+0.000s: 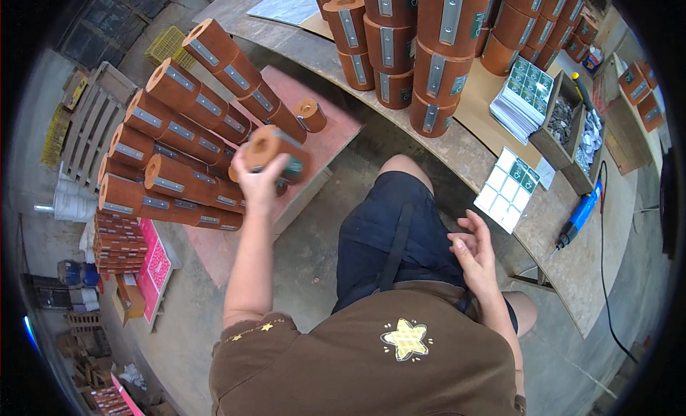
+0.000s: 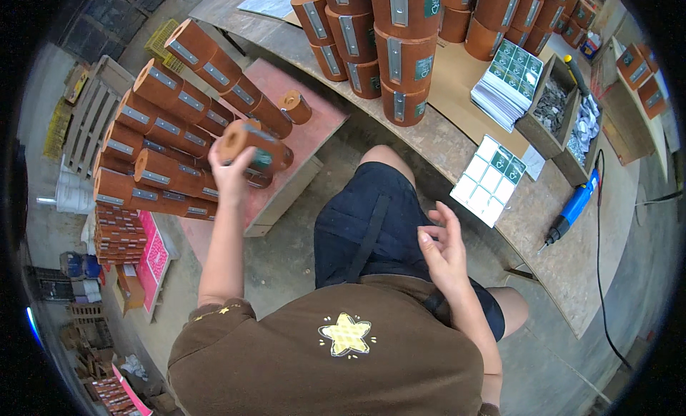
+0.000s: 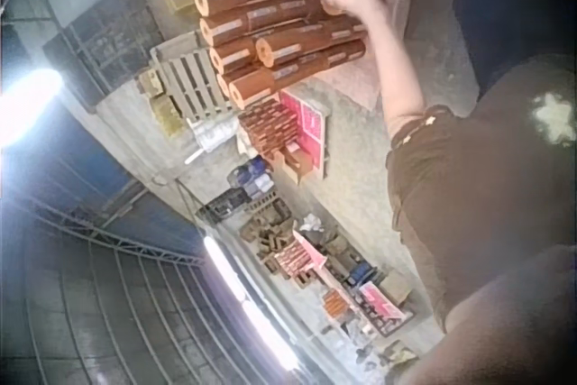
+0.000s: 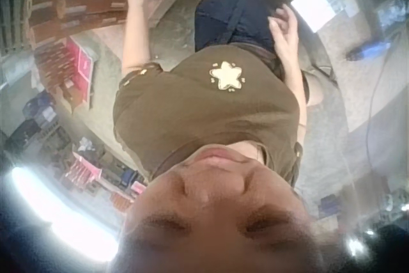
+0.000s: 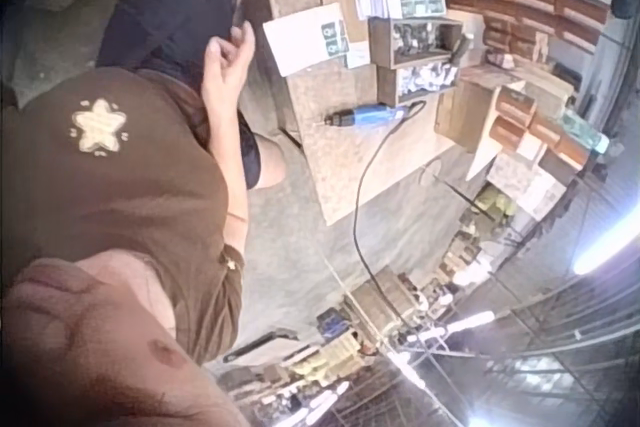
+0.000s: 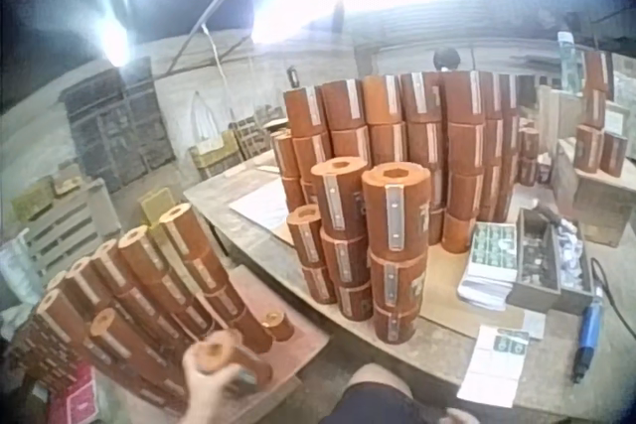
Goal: Applying product labels to wooden cylindrical furniture components at a workbench.
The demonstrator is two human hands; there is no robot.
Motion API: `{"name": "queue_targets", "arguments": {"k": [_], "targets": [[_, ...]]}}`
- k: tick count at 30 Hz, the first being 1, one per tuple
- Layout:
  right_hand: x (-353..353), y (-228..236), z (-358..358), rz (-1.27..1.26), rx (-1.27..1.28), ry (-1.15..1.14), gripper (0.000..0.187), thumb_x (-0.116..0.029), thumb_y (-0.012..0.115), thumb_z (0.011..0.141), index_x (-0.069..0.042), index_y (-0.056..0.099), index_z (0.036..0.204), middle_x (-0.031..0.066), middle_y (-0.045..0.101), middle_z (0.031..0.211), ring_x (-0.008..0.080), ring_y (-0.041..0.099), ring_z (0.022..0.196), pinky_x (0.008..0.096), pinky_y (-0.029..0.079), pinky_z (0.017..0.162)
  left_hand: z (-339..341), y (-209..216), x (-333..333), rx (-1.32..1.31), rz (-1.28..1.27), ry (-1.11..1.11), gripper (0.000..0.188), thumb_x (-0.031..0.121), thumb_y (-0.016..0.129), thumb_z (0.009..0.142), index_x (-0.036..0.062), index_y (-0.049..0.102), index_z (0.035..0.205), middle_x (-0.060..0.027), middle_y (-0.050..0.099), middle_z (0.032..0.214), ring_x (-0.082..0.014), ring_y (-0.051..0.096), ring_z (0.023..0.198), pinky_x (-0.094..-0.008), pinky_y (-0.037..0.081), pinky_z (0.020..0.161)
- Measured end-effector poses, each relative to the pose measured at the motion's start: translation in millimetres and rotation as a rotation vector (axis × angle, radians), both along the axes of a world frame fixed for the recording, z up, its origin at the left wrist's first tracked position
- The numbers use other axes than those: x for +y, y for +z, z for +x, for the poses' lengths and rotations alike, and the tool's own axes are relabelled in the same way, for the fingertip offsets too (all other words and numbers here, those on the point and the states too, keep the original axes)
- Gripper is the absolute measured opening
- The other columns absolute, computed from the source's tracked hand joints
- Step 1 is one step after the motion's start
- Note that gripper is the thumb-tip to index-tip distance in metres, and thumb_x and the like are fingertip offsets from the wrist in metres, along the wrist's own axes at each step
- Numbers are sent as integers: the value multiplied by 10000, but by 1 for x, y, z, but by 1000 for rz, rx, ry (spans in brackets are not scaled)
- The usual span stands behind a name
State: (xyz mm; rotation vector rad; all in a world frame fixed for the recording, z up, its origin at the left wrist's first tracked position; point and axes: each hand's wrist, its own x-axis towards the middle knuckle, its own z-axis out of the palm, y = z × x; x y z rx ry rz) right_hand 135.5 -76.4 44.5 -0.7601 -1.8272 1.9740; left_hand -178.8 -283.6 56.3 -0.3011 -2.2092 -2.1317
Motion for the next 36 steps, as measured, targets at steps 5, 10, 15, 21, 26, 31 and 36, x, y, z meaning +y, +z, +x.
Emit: {"name": "queue_targets", "arguments": {"k": [5,10,15,21,26,31,36], "targets": [[8,-1,4,-20,-1,-88,519,-111,532,849,-12,284,1293,118,403,1150,119,497,903,233,427,750,-80,-32,-74,94,-3,316,779,67,799,562,1,324,1177,-95,448,1094,-179,486,969,-301,407,850],[12,0,3,-10,-4,-103,517,-107,533,846,-9,286,1289,117,408,1144,122,508,897,236,430,755,-109,-52,-91,67,9,382,796,61,803,553,-20,312,1175,-107,447,1088,-182,481,975,-294,412,850],[14,-1,7,-7,-28,-127,517,-106,538,843,-5,290,1285,115,414,1139,123,516,886,241,432,756,-114,-48,-91,70,-67,409,808,60,808,542,-20,314,1176,-117,437,1103,-184,471,991,-305,402,869],[14,-1,7,-29,-14,-145,509,-104,540,842,-7,300,1280,113,419,1132,121,517,881,239,433,752,-115,-43,-89,90,-175,445,841,64,813,536,-25,299,1197,-125,429,1111,-196,467,999,-296,400,872],[14,2,8,-40,-19,-152,488,-82,540,835,-8,320,1263,109,419,1136,113,510,872,233,428,745,-119,-54,-86,120,-186,448,845,63,818,528,-26,304,1193,-122,425,1115,-192,462,1002,-298,400,869],[14,-3,9,-59,12,-203,478,-56,561,820,-36,351,1248,98,437,1125,96,507,848,218,430,709,-117,-55,-87,229,-183,330,639,30,809,542,-38,426,1049,-94,527,994,-166,527,857,-283,447,781],[20,-3,11,-42,4,-217,456,-63,566,825,-52,366,1234,82,450,1105,88,502,836,209,430,673,-123,-55,-98,199,-145,311,619,29,798,570,-45,420,1054,-100,528,1008,-169,521,878,-291,456,780]]}}
